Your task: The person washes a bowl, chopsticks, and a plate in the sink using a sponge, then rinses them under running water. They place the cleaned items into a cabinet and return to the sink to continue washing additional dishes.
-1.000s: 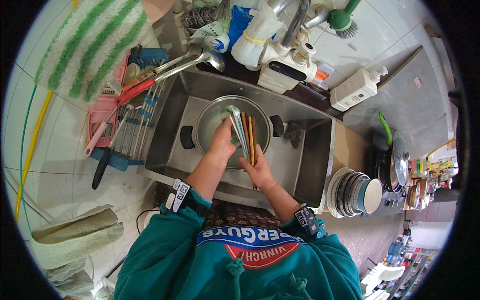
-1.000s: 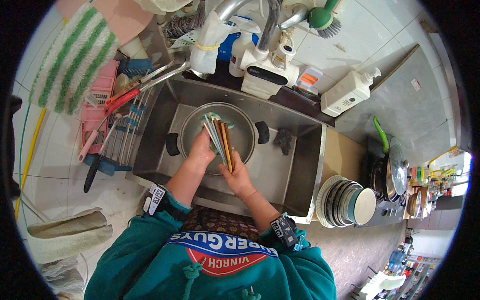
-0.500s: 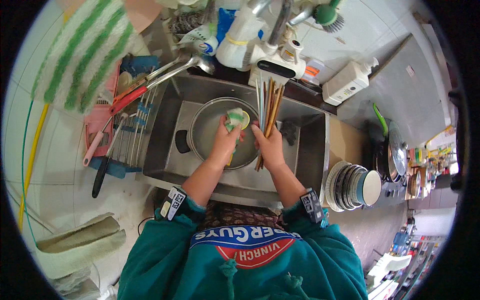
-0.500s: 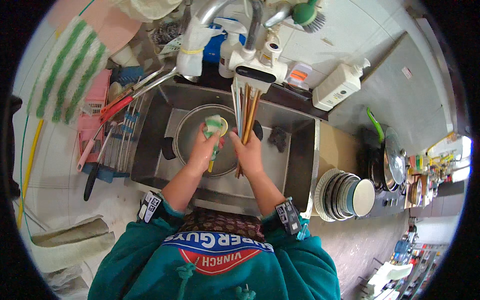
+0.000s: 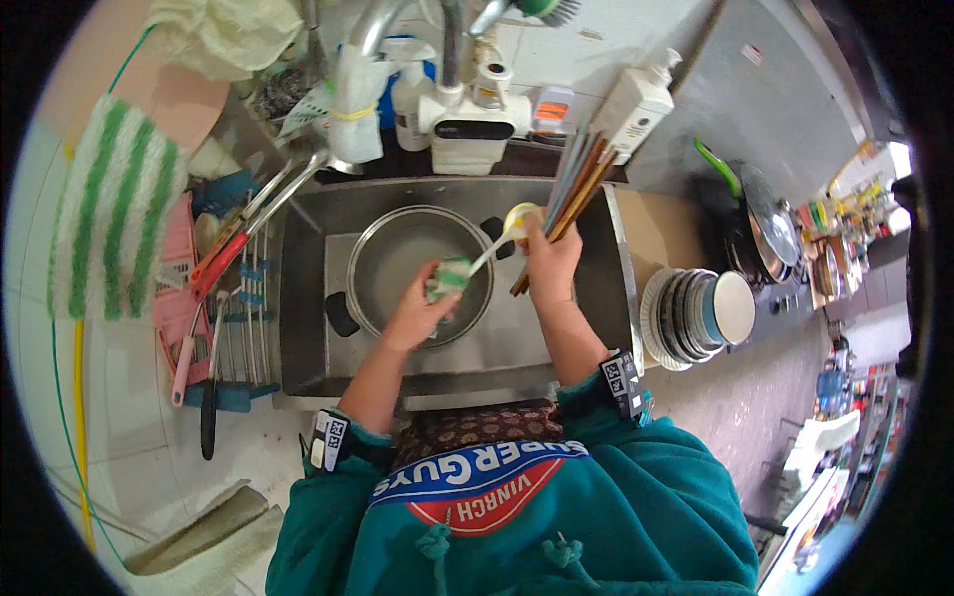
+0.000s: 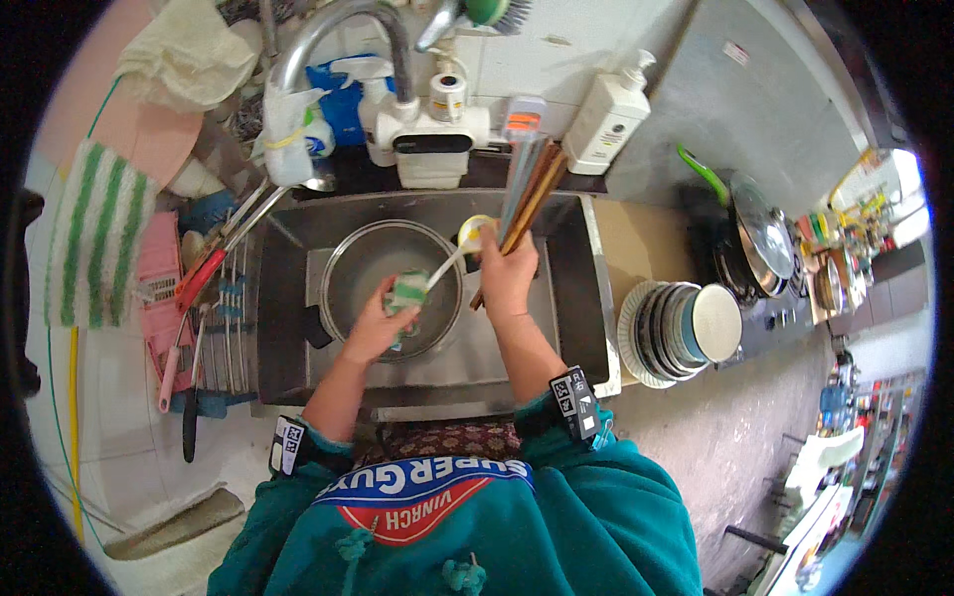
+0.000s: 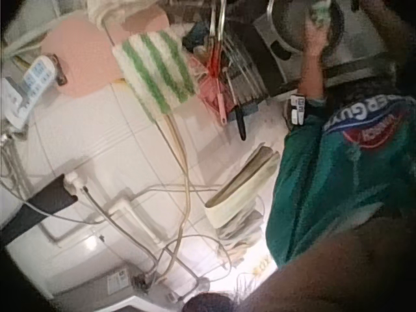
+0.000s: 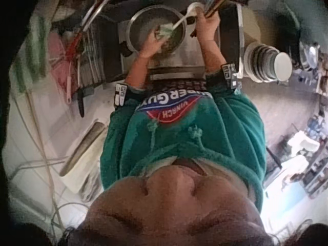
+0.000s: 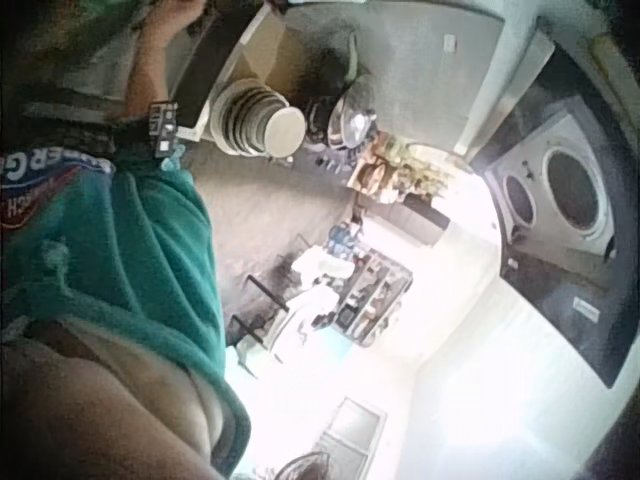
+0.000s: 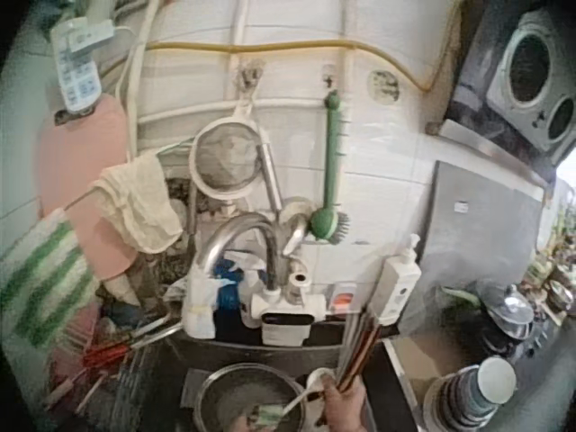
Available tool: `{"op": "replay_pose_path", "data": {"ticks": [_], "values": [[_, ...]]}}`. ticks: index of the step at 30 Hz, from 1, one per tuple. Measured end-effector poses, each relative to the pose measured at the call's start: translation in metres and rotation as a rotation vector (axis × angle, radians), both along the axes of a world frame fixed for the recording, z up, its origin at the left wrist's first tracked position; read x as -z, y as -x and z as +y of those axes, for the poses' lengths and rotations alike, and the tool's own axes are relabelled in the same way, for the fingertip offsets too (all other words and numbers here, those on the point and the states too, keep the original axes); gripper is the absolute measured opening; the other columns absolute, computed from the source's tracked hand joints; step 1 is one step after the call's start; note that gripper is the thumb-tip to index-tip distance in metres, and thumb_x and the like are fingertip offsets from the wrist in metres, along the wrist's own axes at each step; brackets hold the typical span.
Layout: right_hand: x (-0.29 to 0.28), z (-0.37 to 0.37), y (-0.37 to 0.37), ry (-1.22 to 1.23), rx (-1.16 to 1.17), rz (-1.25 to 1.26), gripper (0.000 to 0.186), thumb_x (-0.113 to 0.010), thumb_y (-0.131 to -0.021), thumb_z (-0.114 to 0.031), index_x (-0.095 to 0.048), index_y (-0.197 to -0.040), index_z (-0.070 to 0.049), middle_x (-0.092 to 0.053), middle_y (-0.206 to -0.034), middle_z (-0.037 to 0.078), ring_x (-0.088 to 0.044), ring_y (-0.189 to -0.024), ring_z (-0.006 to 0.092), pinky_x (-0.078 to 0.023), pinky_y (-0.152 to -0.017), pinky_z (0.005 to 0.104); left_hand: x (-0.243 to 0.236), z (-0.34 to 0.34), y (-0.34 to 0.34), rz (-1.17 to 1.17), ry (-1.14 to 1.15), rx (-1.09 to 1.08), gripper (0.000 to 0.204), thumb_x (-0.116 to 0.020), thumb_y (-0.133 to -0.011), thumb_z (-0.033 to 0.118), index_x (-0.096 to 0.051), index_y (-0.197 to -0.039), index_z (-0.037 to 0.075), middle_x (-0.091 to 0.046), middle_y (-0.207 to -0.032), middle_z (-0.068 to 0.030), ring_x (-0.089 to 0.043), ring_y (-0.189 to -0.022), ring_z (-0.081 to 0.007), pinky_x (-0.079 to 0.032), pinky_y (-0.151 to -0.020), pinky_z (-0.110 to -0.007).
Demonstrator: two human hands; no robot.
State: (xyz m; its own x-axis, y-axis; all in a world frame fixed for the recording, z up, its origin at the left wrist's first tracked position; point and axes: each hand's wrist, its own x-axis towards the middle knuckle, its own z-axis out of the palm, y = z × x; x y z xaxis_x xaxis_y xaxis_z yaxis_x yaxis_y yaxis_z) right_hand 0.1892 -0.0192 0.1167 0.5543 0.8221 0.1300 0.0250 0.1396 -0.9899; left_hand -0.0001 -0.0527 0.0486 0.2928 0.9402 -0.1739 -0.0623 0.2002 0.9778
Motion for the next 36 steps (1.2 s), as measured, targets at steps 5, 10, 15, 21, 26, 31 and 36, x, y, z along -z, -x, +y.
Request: {"op": "replay_pose_path", "data": {"ticks": [5,10,15,21,26,31,36], "values": [[-0.020,0.000,-0.037,-0.017,0.113,0.063,0.017,-0.062,-0.081,-0.012,-0.054,-0.091,-0.002,-0.057,-0.070,0.003,-0.052,-0.052,0.0081,-0.040,-0.047,0.0212,0.003,0.009,0.028,0.793,-0.333,0.111,0.046,-0.060,-0.083,0.017,-0.044,-0.125,0.011,-0.058,-0.101,-0.0113,-0.058,-0.086,-0.0195,-0.045,-0.077,-0.030],[-0.002,-0.020,-0.020,0.081,0.082,0.121,0.018,-0.062,-0.082,-0.012,-0.052,-0.093,-0.002,-0.058,-0.074,0.004,-0.056,-0.055,0.0087,-0.040,-0.045,0.0212,-0.011,0.015,-0.008,0.554,-0.347,0.026,0.029,-0.052,-0.089,0.024,-0.055,-0.115,0.012,-0.057,-0.108,-0.0111,-0.054,-0.100,-0.0199,-0.043,-0.084,-0.032],[0.009,-0.043,-0.015,0.119,0.029,0.280,0.022,-0.063,-0.082,-0.011,-0.051,-0.098,-0.002,-0.059,-0.080,0.005,-0.057,-0.062,0.0108,-0.041,-0.049,0.0227,-0.011,-0.010,-0.065,-0.135,0.182,0.182,0.026,-0.040,-0.095,0.018,-0.048,-0.111,0.000,-0.059,-0.095,-0.0092,-0.059,-0.087,-0.0173,-0.051,-0.067,-0.029],[0.001,-0.077,-0.005,0.215,-0.092,0.384,0.020,-0.064,-0.080,-0.015,-0.054,-0.094,-0.004,-0.059,-0.078,0.003,-0.052,-0.061,0.0090,-0.040,-0.050,0.0222,-0.008,-0.037,-0.094,-0.002,-0.081,0.066,0.019,-0.043,-0.094,0.016,-0.052,-0.102,0.001,-0.059,-0.084,-0.0047,-0.054,-0.070,-0.0093,-0.044,-0.062,-0.025],[-0.025,-0.097,-0.027,0.057,-0.092,0.361,0.019,-0.063,-0.082,-0.019,-0.054,-0.089,-0.005,-0.057,-0.075,0.002,-0.049,-0.061,0.0088,-0.041,-0.054,0.0239,-0.033,-0.074,-0.109,-0.424,0.374,-0.007,0.030,-0.047,-0.092,0.036,-0.055,-0.100,0.008,-0.060,-0.081,-0.0025,-0.054,-0.068,-0.0105,-0.043,-0.058,-0.024],[-0.032,-0.150,-0.058,-0.008,-0.077,0.175,0.015,-0.062,-0.083,-0.016,-0.057,-0.087,-0.002,-0.056,-0.076,0.001,-0.052,-0.069,0.0083,-0.044,-0.061,0.0248,-0.055,-0.112,-0.161,-0.557,0.589,-0.063,0.034,-0.044,-0.091,0.043,-0.054,-0.091,0.010,-0.057,-0.072,-0.0010,-0.053,-0.058,-0.0101,-0.040,-0.047,-0.022],[-0.033,-0.221,-0.118,0.063,-0.273,0.320,0.017,-0.065,-0.079,-0.012,-0.056,-0.087,-0.001,-0.058,-0.076,0.001,-0.053,-0.070,0.0089,-0.045,-0.063,0.0262,-0.059,-0.147,-0.213,-0.437,0.398,0.065,0.027,-0.040,-0.093,0.031,-0.054,-0.099,0.009,-0.048,-0.066,0.0026,-0.041,-0.049,-0.0063,-0.030,-0.040,-0.020]]}}
